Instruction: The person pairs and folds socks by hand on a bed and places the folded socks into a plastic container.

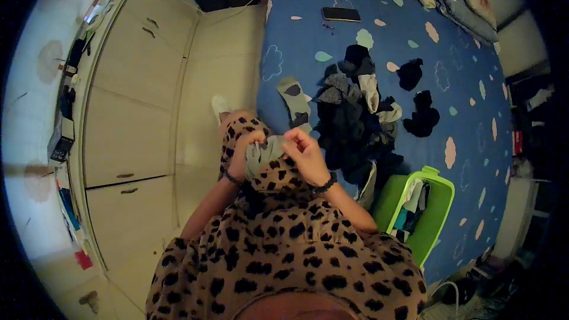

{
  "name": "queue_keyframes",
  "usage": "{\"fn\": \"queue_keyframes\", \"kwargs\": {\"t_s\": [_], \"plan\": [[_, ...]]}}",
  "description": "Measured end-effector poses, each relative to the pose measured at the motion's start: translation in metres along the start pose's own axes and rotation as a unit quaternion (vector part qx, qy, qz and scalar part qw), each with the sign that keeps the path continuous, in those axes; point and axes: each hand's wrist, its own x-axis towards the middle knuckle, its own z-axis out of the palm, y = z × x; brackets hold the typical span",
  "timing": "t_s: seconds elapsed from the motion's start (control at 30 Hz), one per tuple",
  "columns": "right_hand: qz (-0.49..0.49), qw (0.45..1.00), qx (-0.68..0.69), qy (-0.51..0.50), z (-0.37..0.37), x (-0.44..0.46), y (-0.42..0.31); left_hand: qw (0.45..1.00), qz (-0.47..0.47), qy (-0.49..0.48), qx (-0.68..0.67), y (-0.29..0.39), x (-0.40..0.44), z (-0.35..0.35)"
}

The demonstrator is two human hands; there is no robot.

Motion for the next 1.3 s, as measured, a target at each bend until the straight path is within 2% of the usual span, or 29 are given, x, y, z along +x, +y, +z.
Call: {"fn": "queue_keyframes", "kwargs": {"t_s": [0.1, 0.13, 0.17, 0.2, 0.23, 0.27, 0.3, 0.33, 0.4, 0.53, 0.57, 0.6, 0.73, 0.8, 0.83, 0.87, 0.9, 0.93, 1.0, 1.03, 1.07, 1.13, 1.2, 1.23, 1.27, 1.3], "plan": [[0.001, 0.998, -0.014, 0.055, -0.012, 0.002, 0.009, 1.000, 0.022, -0.019, -0.008, 0.013, -0.012, 0.003], [0.002, 0.994, 0.071, 0.087, -0.015, 0.002, 0.011, 1.000, 0.022, -0.018, -0.009, 0.017, -0.016, 0.006], [0.005, 0.981, 0.156, 0.118, -0.018, 0.002, 0.013, 0.988, -0.026, 0.051, -0.141, 0.022, -0.021, 0.010], [0.007, 0.981, 0.155, 0.116, -0.021, 0.002, 0.016, 0.953, -0.073, 0.119, -0.270, 0.023, -0.024, 0.012], [-0.009, 0.967, 0.226, 0.121, -0.025, 0.002, 0.018, 0.952, -0.073, 0.123, -0.271, 0.013, -0.027, 0.004], [-0.026, 0.947, 0.296, 0.125, -0.029, 0.002, 0.019, 0.934, -0.067, 0.100, -0.336, -0.008, -0.030, -0.011], [-0.022, 0.936, 0.325, 0.135, -0.037, 0.003, 0.021, 0.912, -0.060, 0.078, -0.399, -0.016, -0.033, -0.022], [-0.018, 0.936, 0.326, 0.131, -0.044, 0.002, 0.025, 0.912, -0.059, 0.083, -0.398, -0.026, -0.039, -0.028], [-0.012, 0.921, 0.372, 0.113, -0.052, 0.003, 0.035, 0.871, -0.071, 0.132, -0.467, -0.032, -0.049, -0.035], [0.031, 0.909, 0.393, 0.138, -0.057, 0.006, 0.067, 0.883, -0.098, 0.195, -0.416, -0.050, -0.074, -0.044], [0.036, 0.909, 0.393, 0.134, -0.054, 0.005, 0.069, 0.884, -0.117, 0.250, -0.377, -0.057, -0.079, -0.046], [0.039, 0.916, 0.366, 0.161, -0.051, 0.005, 0.070, 0.881, -0.135, 0.304, -0.336, -0.063, -0.082, -0.049], [0.016, 0.931, 0.309, 0.193, -0.047, 0.005, 0.069, 0.894, -0.117, 0.327, -0.284, -0.068, -0.095, -0.053], [0.004, 0.930, 0.309, 0.197, -0.048, 0.009, 0.058, 0.888, -0.190, 0.301, -0.291, -0.038, -0.098, -0.051], [-0.024, 0.932, 0.290, 0.218, -0.049, 0.012, 0.052, 0.888, -0.187, 0.303, -0.292, -0.020, -0.095, -0.046], [-0.052, 0.931, 0.270, 0.239, -0.051, 0.015, 0.046, 0.888, -0.224, 0.304, -0.264, 0.002, -0.089, -0.035], [-0.068, 0.939, 0.258, 0.216, -0.056, 0.017, 0.041, 0.886, -0.261, 0.303, -0.235, 0.012, -0.086, -0.029], [-0.068, 0.940, 0.257, 0.215, -0.056, 0.021, 0.039, 0.886, -0.261, 0.303, -0.236, 0.007, -0.088, -0.032], [-0.134, 0.938, 0.090, 0.307, -0.054, 0.030, 0.034, 0.925, -0.195, 0.201, -0.256, -0.008, -0.089, -0.038], [-0.171, 0.940, 0.001, 0.295, -0.054, 0.029, 0.030, 0.925, -0.193, 0.202, -0.256, -0.016, -0.087, -0.039], [-0.172, 0.940, 0.002, 0.294, -0.043, 0.026, 0.021, 0.938, -0.168, 0.223, -0.204, -0.021, -0.084, -0.040], [-0.212, 0.942, -0.183, 0.184, -0.010, 0.018, 0.008, 0.947, -0.145, 0.242, -0.152, -0.029, -0.078, -0.041], [-0.167, 0.923, -0.342, 0.050, -0.002, 0.022, 0.032, 0.967, -0.085, 0.240, -0.018, -0.034, -0.075, -0.038], [-0.127, 0.916, -0.380, 0.024, 0.002, 0.023, 0.042, 0.969, -0.079, 0.234, -0.019, -0.034, -0.069, -0.033], [-0.087, 0.905, -0.417, 0.000, 0.004, 0.023, 0.050, 0.967, -0.035, 0.249, 0.048, -0.032, -0.060, -0.026], [-0.092, 0.903, -0.419, 0.006, 0.001, 0.025, 0.054, 0.958, 0.010, 0.262, 0.115, -0.026, -0.049, -0.019]]}}
